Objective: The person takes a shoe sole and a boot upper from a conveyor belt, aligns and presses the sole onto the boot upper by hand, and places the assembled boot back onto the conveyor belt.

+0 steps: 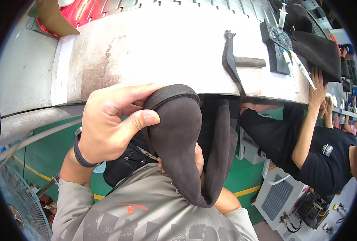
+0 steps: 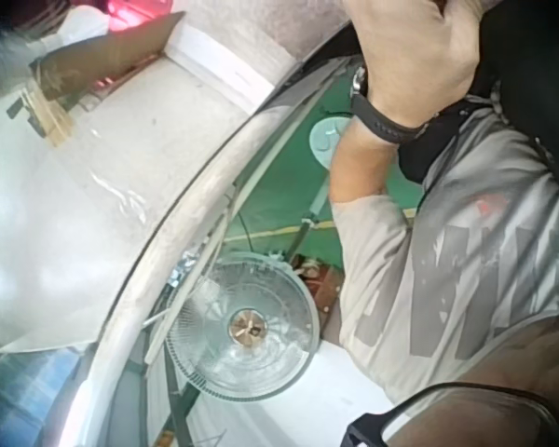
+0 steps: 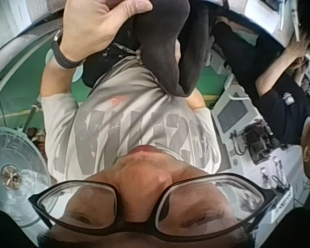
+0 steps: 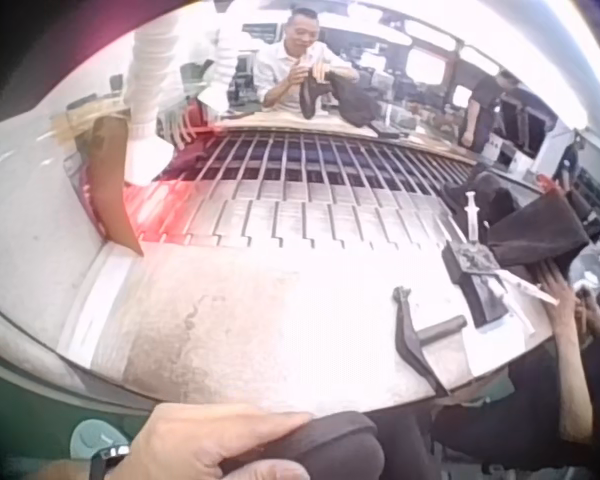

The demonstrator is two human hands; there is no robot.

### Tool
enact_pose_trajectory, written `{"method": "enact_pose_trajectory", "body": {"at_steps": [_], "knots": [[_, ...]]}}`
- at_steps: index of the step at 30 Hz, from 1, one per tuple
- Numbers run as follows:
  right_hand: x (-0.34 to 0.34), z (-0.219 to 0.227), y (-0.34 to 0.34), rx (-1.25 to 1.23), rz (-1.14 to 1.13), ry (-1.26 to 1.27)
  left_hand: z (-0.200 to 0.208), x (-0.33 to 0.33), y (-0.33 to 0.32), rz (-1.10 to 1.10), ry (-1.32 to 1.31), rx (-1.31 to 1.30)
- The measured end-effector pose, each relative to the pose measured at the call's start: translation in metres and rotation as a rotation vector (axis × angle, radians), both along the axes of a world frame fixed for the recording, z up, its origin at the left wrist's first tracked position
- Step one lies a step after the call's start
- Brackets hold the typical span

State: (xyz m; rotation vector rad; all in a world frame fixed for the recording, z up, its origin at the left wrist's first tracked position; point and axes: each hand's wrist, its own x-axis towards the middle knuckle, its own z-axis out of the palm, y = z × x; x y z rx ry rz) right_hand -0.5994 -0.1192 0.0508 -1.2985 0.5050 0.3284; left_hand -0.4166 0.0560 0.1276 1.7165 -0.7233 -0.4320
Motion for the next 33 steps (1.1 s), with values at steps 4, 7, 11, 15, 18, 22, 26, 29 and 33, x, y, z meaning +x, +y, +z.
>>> {"method": "enact_pose_trajectory", "body": {"at_steps": [4, 7, 11, 15, 18, 22, 26, 29, 33], "knots": [[-0.001, -0.004, 0.001, -0.073, 0.037, 0.003, -0.009, -0.009, -0.003, 0.058, -0.108, -0.030], [0.001, 0.002, 0.000, -0.006, 0.029, 0.022, -0.005, -0.012, -0.007, 0.073, -0.218, 0.004], [0.006, 0.002, 0.002, 0.029, -0.064, -0.026, 0.002, -0.023, -0.007, 0.096, -0.266, 0.067], [0.007, 0.000, 0.006, -0.017, -0.184, -0.124, 0.002, -0.025, -0.010, 0.106, -0.372, 0.055], [-0.003, -0.004, 0.000, -0.018, -0.058, -0.224, -0.005, -0.025, -0.015, 0.126, -0.450, 0.029], [-0.003, 0.000, -0.001, 0.090, -0.040, -0.190, -0.007, -0.016, -0.023, 0.128, -0.565, 0.066], [-0.002, 0.001, 0.004, 0.364, -0.184, -0.061, 0.007, -0.008, -0.028, 0.010, -0.664, 0.177], [-0.004, -0.007, 0.002, 0.113, -0.118, -0.030, 0.014, 0.001, -0.032, -0.074, -0.821, 0.301], [-0.011, -0.006, -0.008, 0.285, -0.120, -0.100, 0.003, 0.021, -0.045, -0.177, -0.777, 0.210]]}}
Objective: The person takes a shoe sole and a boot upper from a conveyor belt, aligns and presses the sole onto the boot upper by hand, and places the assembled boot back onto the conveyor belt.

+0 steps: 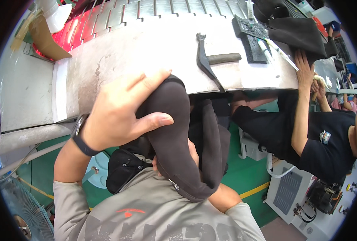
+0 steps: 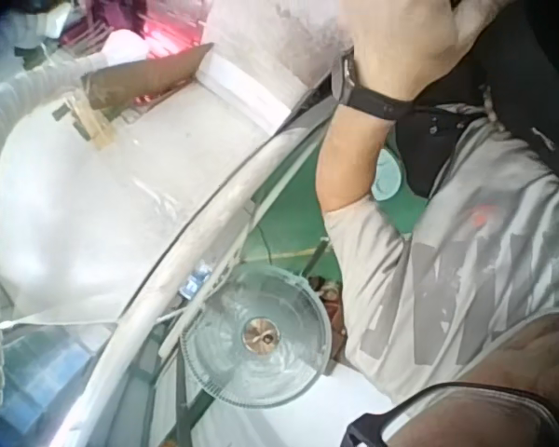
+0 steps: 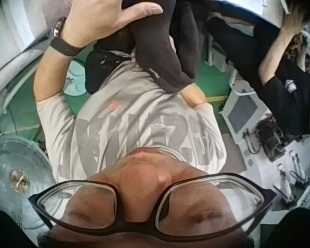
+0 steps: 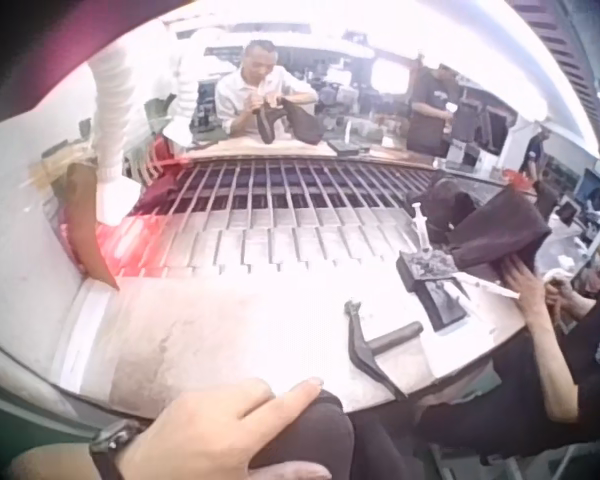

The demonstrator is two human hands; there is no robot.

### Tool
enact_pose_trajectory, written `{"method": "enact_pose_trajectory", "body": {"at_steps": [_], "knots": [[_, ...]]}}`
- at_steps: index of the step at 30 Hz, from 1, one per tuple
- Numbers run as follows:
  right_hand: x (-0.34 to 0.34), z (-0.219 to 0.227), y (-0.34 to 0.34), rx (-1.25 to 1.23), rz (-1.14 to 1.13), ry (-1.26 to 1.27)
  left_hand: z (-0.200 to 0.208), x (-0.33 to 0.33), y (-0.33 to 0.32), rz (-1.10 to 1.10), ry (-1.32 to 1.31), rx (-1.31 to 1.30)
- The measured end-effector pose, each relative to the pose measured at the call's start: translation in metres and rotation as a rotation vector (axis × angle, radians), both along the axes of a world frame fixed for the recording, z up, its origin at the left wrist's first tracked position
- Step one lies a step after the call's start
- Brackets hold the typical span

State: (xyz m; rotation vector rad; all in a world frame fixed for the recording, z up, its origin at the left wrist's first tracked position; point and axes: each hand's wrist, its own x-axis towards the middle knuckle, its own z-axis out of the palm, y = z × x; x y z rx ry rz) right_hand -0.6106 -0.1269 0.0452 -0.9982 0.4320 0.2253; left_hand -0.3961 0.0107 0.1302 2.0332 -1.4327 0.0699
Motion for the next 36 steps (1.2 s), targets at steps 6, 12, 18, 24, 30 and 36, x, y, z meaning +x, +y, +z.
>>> {"method": "enact_pose_trajectory", "body": {"at_steps": [6, 12, 18, 24, 30, 36], "knots": [[0.005, 0.005, -0.005, 0.897, 0.033, -0.049, -0.023, -0.028, -0.002, -0.038, 0.719, -0.372], [-0.001, 0.008, -0.007, 0.855, 0.049, 0.060, -0.018, -0.027, -0.005, 0.024, 0.623, -0.304], [-0.002, 0.008, -0.002, 0.833, 0.064, 0.080, -0.026, -0.027, 0.000, 0.016, 0.776, -0.304], [-0.001, 0.018, -0.003, 0.852, -0.001, 0.123, -0.039, -0.058, -0.002, 0.078, 0.538, -0.355], [-0.004, 0.010, -0.008, 0.878, -0.002, 0.170, -0.043, -0.068, -0.004, 0.094, 0.467, -0.323], [-0.006, 0.004, -0.005, 0.977, -0.018, 0.143, -0.043, -0.071, -0.005, 0.110, 0.468, -0.319]]}}
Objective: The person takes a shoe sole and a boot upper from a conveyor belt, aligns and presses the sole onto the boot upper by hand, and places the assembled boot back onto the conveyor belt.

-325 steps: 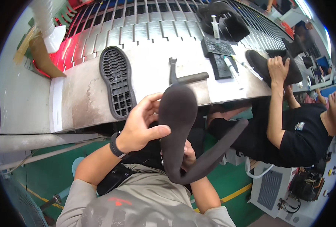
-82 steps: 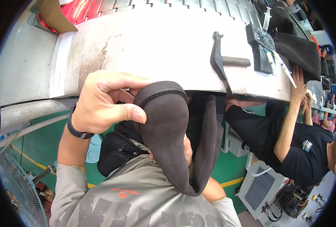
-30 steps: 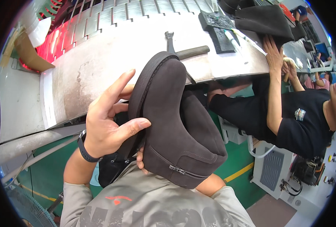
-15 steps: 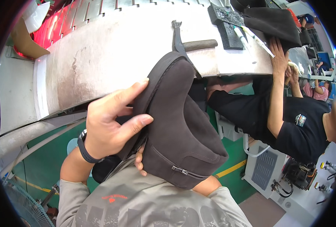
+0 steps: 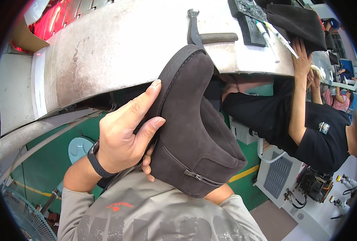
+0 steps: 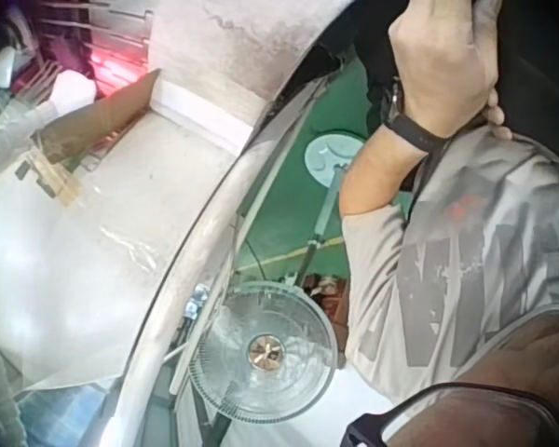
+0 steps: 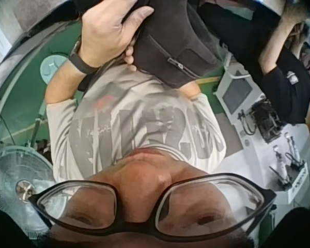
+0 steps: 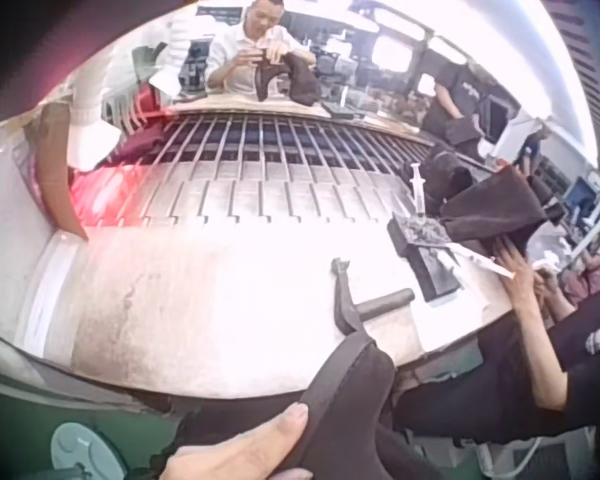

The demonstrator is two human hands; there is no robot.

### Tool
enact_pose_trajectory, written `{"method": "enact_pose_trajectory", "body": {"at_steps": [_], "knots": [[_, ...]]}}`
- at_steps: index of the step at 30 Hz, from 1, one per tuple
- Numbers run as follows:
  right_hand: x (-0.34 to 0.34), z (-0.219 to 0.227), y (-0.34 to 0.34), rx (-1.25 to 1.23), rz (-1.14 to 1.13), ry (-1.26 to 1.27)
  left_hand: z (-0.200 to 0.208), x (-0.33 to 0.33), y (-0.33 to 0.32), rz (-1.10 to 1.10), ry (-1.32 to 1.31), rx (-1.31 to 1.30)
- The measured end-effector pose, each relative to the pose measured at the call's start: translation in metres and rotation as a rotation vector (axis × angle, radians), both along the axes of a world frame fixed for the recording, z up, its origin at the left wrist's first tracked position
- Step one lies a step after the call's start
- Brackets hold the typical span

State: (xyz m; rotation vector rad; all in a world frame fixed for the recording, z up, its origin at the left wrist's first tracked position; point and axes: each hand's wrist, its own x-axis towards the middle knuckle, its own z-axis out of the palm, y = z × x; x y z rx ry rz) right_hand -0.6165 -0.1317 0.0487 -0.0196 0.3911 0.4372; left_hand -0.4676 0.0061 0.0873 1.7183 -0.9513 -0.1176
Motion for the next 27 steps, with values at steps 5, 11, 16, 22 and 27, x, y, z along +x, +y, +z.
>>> {"method": "enact_pose_trajectory", "body": {"at_steps": [5, 11, 16, 22, 27], "knots": [[0.006, -0.001, -0.004, -0.048, -0.041, -0.031, -0.009, -0.003, -0.004, 0.011, -0.072, 0.011], [0.020, -0.002, -0.021, -0.474, -0.357, -0.124, -0.011, -0.003, -0.001, -0.034, -0.162, -0.061], [0.030, 0.010, -0.035, -0.951, -0.789, -0.199, 0.015, 0.034, -0.001, -0.109, -0.120, -0.128], [0.038, 0.014, -0.013, -1.393, -0.870, -0.233, 0.042, 0.055, -0.015, 0.033, -0.245, -0.165], [0.050, 0.024, -0.005, -1.765, -0.839, -0.275, 0.041, 0.077, 0.001, -0.182, -0.001, -0.209]]}}
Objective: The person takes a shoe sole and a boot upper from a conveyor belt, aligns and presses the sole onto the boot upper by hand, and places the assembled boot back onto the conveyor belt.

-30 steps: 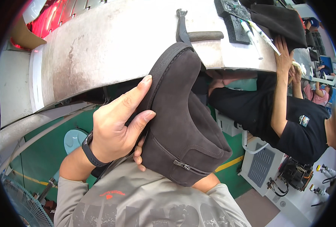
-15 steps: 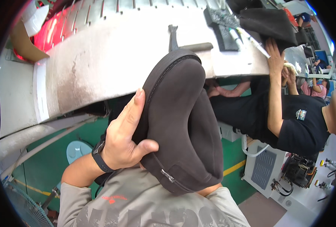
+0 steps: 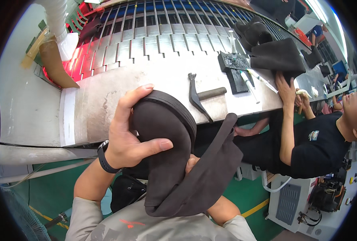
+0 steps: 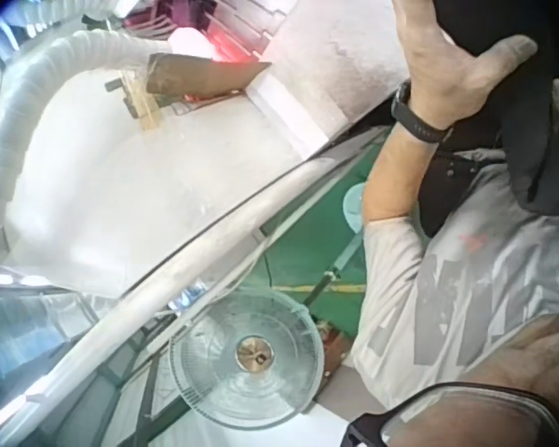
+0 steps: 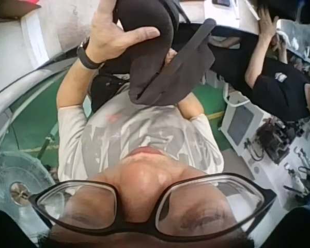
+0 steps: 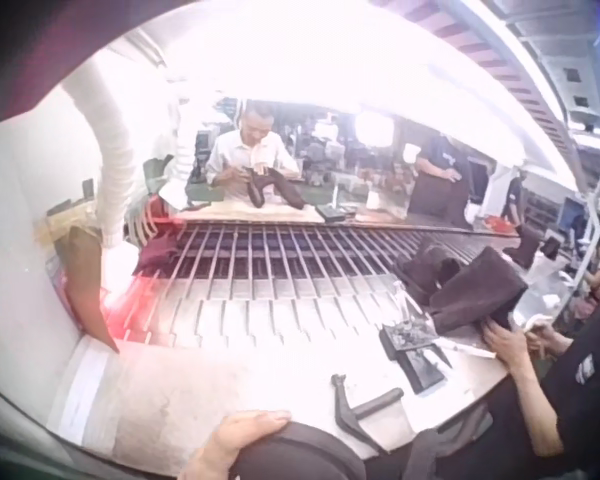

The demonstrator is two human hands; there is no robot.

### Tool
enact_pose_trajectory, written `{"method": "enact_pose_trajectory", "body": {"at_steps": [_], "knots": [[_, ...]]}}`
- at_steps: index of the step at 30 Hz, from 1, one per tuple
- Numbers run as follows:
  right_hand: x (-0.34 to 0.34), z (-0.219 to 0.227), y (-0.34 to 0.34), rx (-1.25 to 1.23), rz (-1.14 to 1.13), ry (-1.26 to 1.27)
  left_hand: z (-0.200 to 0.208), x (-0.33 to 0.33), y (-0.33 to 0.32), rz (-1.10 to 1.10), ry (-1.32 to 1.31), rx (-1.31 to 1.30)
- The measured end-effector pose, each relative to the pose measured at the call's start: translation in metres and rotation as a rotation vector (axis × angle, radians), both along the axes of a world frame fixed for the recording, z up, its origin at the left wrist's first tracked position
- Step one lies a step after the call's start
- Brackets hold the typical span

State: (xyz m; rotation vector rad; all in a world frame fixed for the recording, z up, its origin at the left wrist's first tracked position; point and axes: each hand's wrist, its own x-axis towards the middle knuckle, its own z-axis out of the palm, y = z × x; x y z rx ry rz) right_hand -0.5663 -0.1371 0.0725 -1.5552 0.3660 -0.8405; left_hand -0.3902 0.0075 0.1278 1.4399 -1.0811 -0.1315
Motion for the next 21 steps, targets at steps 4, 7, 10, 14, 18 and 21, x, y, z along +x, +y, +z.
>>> {"method": "enact_pose_trajectory", "body": {"at_steps": [4, 7, 10, 14, 18, 21], "knots": [[0.027, 0.005, -0.005, -0.366, -0.050, 0.050, 0.030, 0.019, 0.009, 0.054, -0.201, 0.015], [0.062, -0.005, -0.009, -0.656, -0.079, 0.084, 0.061, 0.028, 0.012, 0.001, 0.133, 0.141], [0.088, -0.018, -0.003, -0.860, -0.082, 0.126, 0.065, 0.037, 0.004, 0.084, -0.093, 0.283], [0.118, -0.003, -0.010, -0.844, 0.098, 0.146, 0.024, 0.067, -0.009, 0.314, -0.243, 0.282], [0.101, 0.056, -0.042, -1.013, 0.189, 0.271, 0.013, 0.073, -0.025, 0.419, -0.179, 0.349], [0.109, 0.097, -0.062, -0.918, 0.061, 0.025, 0.009, 0.073, -0.029, 0.491, -0.232, 0.329]]}}
